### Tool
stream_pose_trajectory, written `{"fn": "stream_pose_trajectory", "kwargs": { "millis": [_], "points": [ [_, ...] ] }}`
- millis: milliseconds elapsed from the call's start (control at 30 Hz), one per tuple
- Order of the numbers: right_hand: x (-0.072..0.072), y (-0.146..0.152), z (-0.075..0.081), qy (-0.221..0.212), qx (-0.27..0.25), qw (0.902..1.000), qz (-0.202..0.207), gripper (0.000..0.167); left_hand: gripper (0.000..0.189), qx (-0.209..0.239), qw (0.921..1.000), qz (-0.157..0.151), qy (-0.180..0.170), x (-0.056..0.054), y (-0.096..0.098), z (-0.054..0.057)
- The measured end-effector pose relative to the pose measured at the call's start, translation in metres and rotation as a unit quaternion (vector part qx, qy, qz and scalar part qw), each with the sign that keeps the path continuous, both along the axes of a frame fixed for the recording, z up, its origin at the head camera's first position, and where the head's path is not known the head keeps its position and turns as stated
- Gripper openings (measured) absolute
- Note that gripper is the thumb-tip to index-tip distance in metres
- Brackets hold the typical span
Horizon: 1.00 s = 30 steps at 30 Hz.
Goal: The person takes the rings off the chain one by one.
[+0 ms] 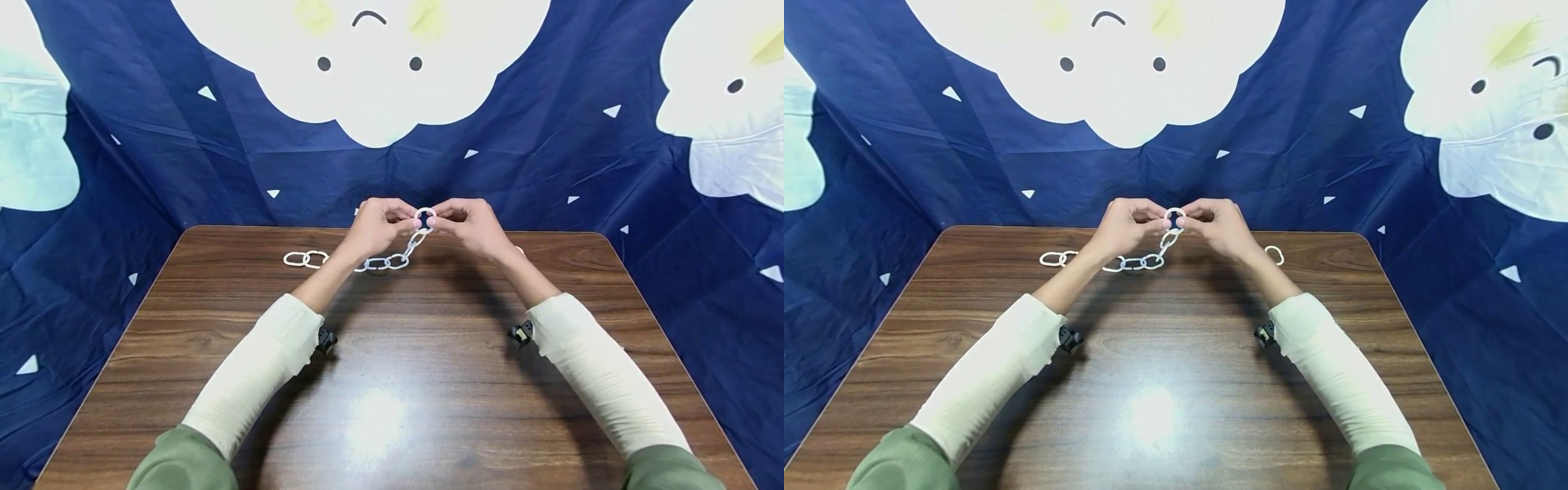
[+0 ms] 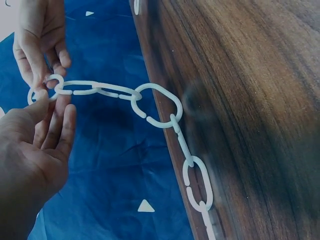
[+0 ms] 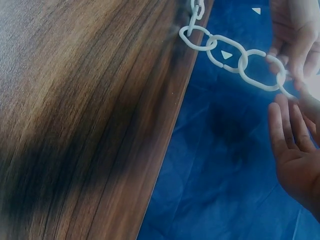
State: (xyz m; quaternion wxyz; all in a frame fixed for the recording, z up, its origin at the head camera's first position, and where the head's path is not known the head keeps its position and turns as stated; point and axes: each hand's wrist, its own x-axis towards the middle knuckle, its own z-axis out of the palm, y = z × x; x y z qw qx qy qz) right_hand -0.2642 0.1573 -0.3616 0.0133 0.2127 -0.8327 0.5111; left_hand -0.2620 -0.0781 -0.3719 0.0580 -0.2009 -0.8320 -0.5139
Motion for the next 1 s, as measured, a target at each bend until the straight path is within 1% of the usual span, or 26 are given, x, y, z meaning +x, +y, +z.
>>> {"fn": "stream_pose_trajectory", "kwargs": {
  "millis": [233,467,633,767,900,1000],
  "points": [
    [0.001,-0.002,0.000,0.015,0.008,0.9998,-0.006,0.018,0.014,0.005,0.9999,-0.008,-0.008,0.000,0.000,-0.003],
    [0.002,-0.001,0.000,0.008,-0.007,0.9999,-0.010,0.018,0.017,-0.003,1.0000,-0.006,0.001,0.001,-0.003,-0.006],
    [0.002,-0.001,0.002,0.005,-0.015,0.9998,-0.009,0.019,0.018,-0.001,0.9999,-0.012,-0.006,0.001,-0.005,-0.010],
    [0.003,-0.001,0.003,0.001,-0.021,0.9997,-0.008,0.019,0.019,0.007,0.9997,-0.019,-0.016,0.002,-0.007,-0.014],
    [0.004,-0.002,0.005,-0.001,-0.026,0.9996,-0.009,0.020,0.024,-0.002,0.9993,-0.022,-0.029,0.003,-0.009,-0.020],
    [0.004,-0.002,0.005,0.001,-0.023,0.9997,-0.011,0.020,0.026,-0.020,0.9991,-0.021,-0.031,0.004,-0.009,-0.024]
  ]
}}
